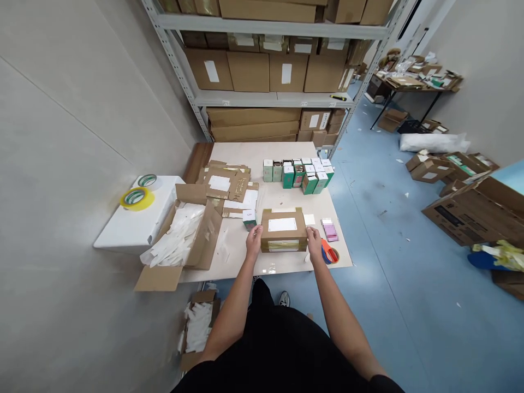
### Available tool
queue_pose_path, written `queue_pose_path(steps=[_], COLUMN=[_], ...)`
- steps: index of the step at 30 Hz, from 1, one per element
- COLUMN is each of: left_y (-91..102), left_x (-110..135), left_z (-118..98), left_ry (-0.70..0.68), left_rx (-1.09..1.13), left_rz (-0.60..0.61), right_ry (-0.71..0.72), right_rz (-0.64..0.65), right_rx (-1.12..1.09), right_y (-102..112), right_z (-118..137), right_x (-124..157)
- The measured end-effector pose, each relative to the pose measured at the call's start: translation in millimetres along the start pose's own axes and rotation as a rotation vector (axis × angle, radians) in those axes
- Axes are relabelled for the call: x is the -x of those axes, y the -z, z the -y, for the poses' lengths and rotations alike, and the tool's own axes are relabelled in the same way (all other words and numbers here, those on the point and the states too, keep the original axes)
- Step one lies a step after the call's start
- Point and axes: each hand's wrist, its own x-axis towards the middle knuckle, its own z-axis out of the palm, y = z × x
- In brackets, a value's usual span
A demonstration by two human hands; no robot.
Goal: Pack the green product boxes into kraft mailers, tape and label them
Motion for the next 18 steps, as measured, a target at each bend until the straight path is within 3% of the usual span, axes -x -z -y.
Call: queue_pose_path(steps=[3, 7, 11, 18], left_y=[-17.1, -37.5, -43.3, -46.0], left_x=[0, 3, 3, -7], left_z=[14, 47, 72, 61], left_ry=[0.083, 0.196, 0.299, 0.266], left_rx=[0.038, -0.035, -0.176, -0.091], left_rz=[0.050, 0.132, 0.187, 0.242], right_ry=[-0.020, -0.140, -0.143, -0.203], right_rz=[0.026, 0.140, 0.086, 0.092], right_rx=[0.061, 0.325, 0.349, 0.052], right_y=[-10, -24, -27, -30], right_z=[-18, -53, -74, -60], right_x=[-5, -6, -5, -11])
